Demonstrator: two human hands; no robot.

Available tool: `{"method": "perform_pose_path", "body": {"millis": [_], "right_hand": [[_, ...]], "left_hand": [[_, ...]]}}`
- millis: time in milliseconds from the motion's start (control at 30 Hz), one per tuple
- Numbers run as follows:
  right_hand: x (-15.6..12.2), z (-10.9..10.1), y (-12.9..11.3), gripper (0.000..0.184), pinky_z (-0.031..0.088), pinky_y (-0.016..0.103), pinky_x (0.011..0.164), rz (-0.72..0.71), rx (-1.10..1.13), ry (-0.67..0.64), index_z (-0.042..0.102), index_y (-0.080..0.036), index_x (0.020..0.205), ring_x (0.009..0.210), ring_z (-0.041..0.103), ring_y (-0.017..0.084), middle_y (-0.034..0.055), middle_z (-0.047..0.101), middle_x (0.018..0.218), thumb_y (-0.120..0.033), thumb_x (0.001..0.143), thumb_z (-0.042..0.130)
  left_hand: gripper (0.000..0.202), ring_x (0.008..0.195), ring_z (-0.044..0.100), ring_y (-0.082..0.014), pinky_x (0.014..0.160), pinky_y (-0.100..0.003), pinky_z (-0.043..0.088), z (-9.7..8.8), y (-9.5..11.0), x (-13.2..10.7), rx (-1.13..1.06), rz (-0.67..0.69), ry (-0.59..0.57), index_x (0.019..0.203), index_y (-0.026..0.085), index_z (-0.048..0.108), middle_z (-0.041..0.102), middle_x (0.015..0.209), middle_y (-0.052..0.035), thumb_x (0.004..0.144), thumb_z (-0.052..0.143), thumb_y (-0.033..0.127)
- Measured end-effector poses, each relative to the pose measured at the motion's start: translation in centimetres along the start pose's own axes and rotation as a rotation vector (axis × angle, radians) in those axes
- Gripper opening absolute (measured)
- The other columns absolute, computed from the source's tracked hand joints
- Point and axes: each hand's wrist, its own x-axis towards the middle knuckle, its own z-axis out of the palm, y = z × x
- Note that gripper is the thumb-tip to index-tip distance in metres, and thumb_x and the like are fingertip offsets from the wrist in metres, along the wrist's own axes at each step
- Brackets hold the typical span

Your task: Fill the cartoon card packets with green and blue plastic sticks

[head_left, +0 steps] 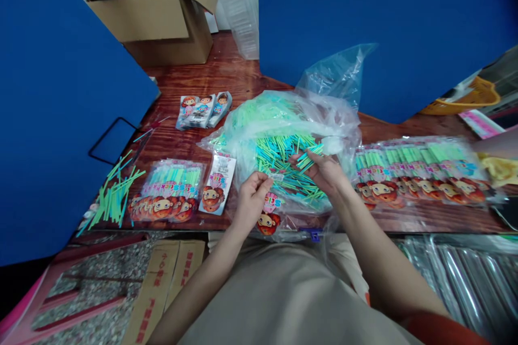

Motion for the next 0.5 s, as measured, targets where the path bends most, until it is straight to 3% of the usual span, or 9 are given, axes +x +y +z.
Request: {"method": "perform_pose_path", "body": {"millis": [100,200,367,500], "right_hand": [[0.1,0.4,-0.1,0.008,0.063,0.046,0.067,0.119,0.11,0.011,0.056,-0.022,0.085,0.075,0.075,0.027,0.0057,0.073,0.071,-0.027,0.083,0.061],[0.3,0.6,0.0,0.004,0.063,0.048,0.069,0.143,0.202,0.057,0.056,-0.021,0.086,0.078,0.075,0.027,0.0061,0.074,0.073,-0.02,0.083,0.059],[0.2,1.2,-0.4,0.013,0.063,0.05,0.074,0.086,0.266,0.064,0.053,-0.024,0.081,0.083,0.075,0.028,0.0028,0.072,0.07,-0.031,0.086,0.062],[-0.8,2.4,-1.9,0.022,0.061,0.048,0.078,-0.073,0.227,0.011,0.05,-0.026,0.082,0.088,0.075,0.027,0.0007,0.07,0.07,-0.044,0.087,0.062]], "left_hand": [[0.019,0.058,0.039,-0.0096,0.055,-0.022,0.033,0.1,0.0,-0.1,0.011,0.006,-0.003,0.076,0.018,0.056,0.047,0.064,0.0049,0.081,0.063,0.035],[0.021,0.055,0.038,-0.0096,0.054,-0.022,0.031,0.1,0.2,-0.4,0.056,-0.004,0.004,0.075,0.018,0.059,0.044,0.06,0.0056,0.082,0.063,0.038],[0.02,0.055,0.042,-0.01,0.054,-0.022,0.035,0.1,0.6,-0.6,0.048,0.013,0.031,0.073,0.017,0.063,0.05,0.06,0.0045,0.077,0.068,0.036],[0.019,0.054,0.043,-0.0099,0.053,-0.022,0.035,0.4,0.5,-0.6,0.045,0.0,0.024,0.071,0.016,0.065,0.052,0.057,0.0044,0.076,0.07,0.035]]}}
